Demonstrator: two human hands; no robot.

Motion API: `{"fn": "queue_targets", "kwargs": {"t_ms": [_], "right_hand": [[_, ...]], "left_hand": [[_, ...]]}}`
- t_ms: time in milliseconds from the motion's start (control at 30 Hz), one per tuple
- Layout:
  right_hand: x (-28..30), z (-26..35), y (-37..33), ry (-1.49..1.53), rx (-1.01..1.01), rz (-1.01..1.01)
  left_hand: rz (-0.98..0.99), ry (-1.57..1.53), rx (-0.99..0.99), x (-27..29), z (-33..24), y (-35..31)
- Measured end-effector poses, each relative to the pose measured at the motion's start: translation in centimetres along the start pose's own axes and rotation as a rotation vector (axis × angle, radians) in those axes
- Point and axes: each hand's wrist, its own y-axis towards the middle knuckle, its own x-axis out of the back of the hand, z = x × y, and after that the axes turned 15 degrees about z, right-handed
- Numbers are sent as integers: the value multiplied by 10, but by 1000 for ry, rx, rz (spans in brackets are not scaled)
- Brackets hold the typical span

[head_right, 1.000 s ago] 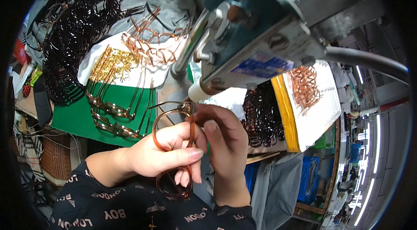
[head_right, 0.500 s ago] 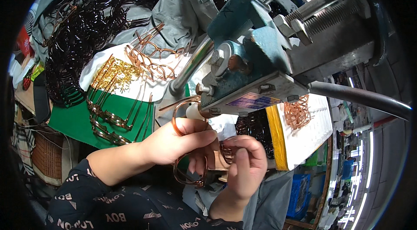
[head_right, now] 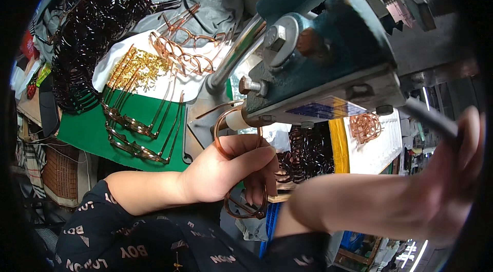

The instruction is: The person repeatedly picks up copper-colored eyeglass frames and uses a small handheld tool to press or adjust the bridge area. They handle multiple frames one at a time, placing each back on the green work surface after adjustment. The workspace contains loose metal parts and other frames.

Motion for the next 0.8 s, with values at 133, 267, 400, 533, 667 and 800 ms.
{"fn": "queue_targets", "kwargs": {"t_ms": [133, 267, 400, 533, 667, 800], "right_hand": [[-79, -23, -7, -574, 333, -850], [-58, -5, -19, -142, 135, -510], [-96, -36, -53, -500, 0, -768], [-112, -51, -124, -389, -295, -538], [-130, -69, -142, -287, -458, -400], [-142, -72, -146, -301, -507, -308]], "left_hand": [[2, 26, -33, 4, -1, 10], [-4, 9, -78, 9, -7, 0], [14, 188, 42, 3, -14, -24], [-26, 1344, 33, -6, 11, -90], [-16, 1344, 243, -7, 22, -124], [-47, 1422, 312, 23, 10, -128]]}}
